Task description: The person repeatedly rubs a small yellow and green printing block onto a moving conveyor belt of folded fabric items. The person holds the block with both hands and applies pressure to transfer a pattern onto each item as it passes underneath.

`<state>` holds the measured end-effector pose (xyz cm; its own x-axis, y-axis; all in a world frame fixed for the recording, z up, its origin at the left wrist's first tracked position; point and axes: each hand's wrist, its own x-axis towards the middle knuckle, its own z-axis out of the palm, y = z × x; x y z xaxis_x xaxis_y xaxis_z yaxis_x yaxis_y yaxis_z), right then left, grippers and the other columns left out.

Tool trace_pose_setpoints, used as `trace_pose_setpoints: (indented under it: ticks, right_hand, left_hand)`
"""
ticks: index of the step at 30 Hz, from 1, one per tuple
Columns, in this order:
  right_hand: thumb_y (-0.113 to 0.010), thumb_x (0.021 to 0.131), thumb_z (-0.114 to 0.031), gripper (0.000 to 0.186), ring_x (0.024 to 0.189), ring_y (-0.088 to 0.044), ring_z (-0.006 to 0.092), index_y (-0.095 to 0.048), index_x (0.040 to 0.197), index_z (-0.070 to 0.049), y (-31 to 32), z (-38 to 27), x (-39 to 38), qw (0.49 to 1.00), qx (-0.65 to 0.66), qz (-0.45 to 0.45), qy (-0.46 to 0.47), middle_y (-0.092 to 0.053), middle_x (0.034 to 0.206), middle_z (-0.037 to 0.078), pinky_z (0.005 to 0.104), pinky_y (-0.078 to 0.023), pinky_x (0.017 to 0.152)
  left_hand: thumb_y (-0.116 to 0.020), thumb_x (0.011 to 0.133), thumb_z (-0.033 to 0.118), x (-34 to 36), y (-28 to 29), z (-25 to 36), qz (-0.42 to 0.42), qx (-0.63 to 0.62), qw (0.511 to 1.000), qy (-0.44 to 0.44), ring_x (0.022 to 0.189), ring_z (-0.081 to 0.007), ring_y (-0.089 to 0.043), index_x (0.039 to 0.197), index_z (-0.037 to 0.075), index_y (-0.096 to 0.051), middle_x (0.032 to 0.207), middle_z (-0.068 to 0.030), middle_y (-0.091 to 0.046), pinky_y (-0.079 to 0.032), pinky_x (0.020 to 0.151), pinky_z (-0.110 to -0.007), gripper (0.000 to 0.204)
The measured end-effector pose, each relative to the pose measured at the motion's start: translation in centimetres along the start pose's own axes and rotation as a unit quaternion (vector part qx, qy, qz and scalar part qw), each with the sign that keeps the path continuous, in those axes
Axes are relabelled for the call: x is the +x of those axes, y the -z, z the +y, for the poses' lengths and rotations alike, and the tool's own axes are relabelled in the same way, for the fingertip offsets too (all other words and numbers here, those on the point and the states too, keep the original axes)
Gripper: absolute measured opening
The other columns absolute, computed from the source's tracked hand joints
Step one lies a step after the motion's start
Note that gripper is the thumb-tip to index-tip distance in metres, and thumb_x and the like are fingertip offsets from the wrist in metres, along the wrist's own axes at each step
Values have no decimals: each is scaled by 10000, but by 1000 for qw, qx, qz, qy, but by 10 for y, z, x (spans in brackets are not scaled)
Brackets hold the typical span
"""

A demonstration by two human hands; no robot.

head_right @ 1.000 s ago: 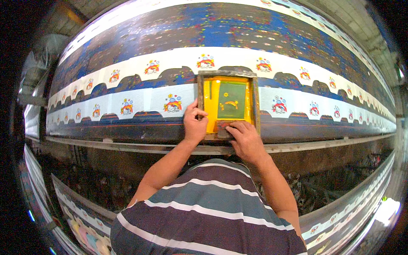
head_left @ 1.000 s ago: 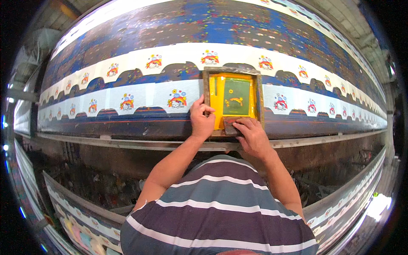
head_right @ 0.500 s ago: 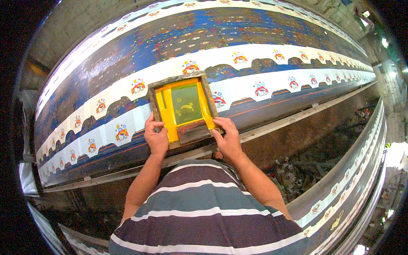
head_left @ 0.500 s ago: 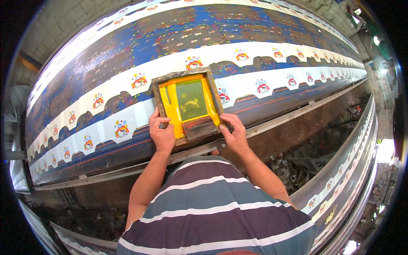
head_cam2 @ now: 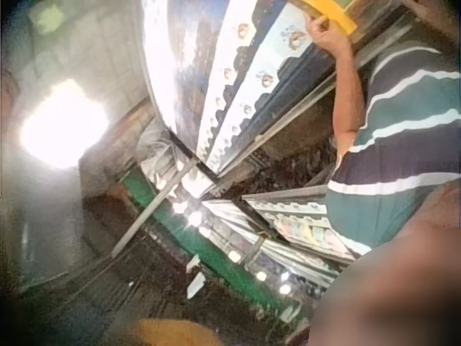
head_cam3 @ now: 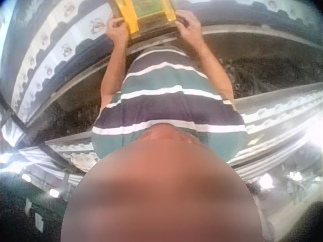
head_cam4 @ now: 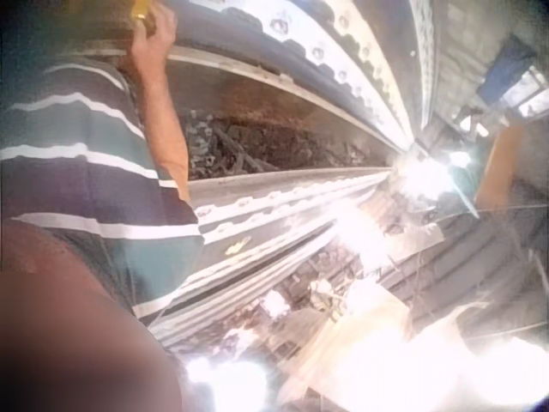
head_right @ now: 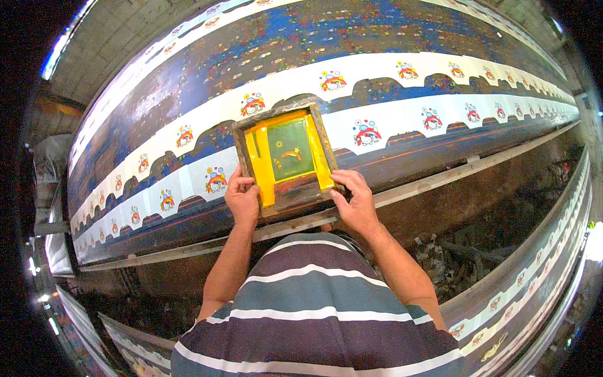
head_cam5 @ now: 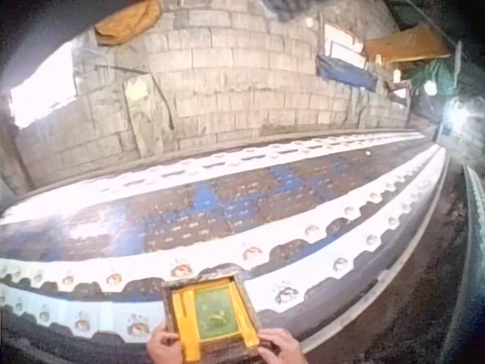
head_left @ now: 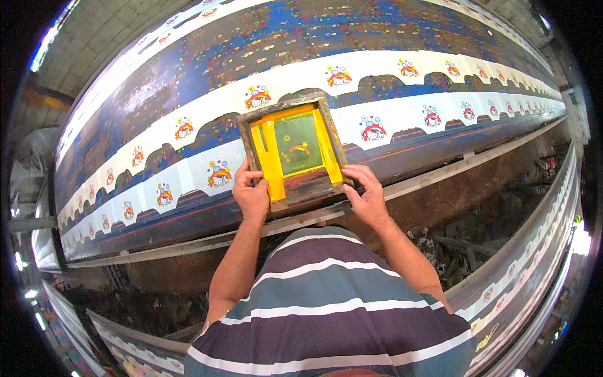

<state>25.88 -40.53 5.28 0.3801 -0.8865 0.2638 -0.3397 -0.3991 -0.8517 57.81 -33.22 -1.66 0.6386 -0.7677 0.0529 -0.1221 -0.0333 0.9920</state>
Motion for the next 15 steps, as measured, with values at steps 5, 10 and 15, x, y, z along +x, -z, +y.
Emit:
trace_pose_setpoints:
  ticks: [5, 10, 15]
  right_hand:
    - [-827, 914, 36, 391, 1308, -706, 397, -777, 1298, -17, 2, -11, 5, 999, -23, 3, 47, -759, 1359, 194, 496, -557, 1145]
    - [-880, 880, -57, 398, 1301, -699, 409, -777, 1264, -53, -8, -29, 12, 985, -54, -60, 152, -748, 1333, 168, 543, -565, 1123]
    - [-752, 934, -76, 341, 1310, -703, 389, -773, 1274, -67, -23, -42, 23, 956, -158, -137, 205, -741, 1320, 147, 528, -569, 1110]
  left_hand:
    - [-698, 836, -205, -1, 2, 5, -6, -7, 1000, 30, 1510, -346, -634, 1008, -12, -699, 1744, -291, -519, -541, 1219, -448, 258]
    - [-691, 841, -215, 0, 4, 3, -13, -19, 999, 34, 1484, -333, -655, 1011, -7, -688, 1762, -286, -498, -572, 1177, -428, 269]
    - [-733, 844, -193, -2, 5, 1, -7, -54, 996, 75, 1547, -334, -596, 982, 17, -709, 1736, -298, -518, -498, 1230, -417, 252]
